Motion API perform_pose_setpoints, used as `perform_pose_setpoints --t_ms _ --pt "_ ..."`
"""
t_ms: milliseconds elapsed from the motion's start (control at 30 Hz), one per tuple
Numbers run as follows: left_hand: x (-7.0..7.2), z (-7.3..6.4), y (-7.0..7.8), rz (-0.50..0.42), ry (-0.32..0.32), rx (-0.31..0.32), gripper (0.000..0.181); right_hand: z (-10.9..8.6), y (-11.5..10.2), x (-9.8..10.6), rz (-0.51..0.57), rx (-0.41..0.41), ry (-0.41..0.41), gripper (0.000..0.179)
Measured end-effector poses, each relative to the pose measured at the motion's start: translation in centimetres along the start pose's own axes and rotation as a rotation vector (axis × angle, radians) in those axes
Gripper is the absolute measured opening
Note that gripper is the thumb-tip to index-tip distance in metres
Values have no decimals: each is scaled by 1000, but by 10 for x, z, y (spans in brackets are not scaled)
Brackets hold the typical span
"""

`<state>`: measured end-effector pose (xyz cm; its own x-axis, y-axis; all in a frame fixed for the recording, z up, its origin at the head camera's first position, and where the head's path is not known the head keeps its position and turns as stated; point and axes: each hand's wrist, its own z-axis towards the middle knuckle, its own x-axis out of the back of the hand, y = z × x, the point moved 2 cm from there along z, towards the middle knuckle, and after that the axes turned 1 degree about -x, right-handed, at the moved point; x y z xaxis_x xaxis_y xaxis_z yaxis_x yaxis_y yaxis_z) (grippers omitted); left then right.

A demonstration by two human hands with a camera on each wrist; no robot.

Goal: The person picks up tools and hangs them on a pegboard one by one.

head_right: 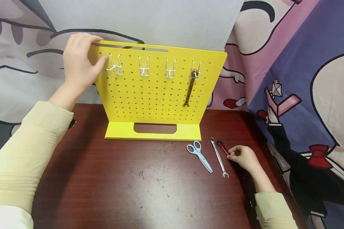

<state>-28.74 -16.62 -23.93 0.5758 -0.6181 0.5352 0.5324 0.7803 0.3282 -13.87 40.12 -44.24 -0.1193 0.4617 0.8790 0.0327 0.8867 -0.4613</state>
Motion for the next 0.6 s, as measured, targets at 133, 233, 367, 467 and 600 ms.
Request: perform_pose_setpoints --t_ms 133,233,367,467,600 --pt "0 0 -1 -3 3 3 37 2 -3 1 -14 -12 -3 23" --pt "0 0 -1 0 0 1 37 4 -5 2 -32 -34 -13 22" --pt "0 0 -1 7 -6 -2 38 5 -6 3 -58 -71 -33 21" --pt "-1 0 -1 8 -4 -4 37 6 -7 4 -69 -94 -47 22" --pt "0 0 0 6 1 -7 37 5 -9 5 -67 -123 -49 23"
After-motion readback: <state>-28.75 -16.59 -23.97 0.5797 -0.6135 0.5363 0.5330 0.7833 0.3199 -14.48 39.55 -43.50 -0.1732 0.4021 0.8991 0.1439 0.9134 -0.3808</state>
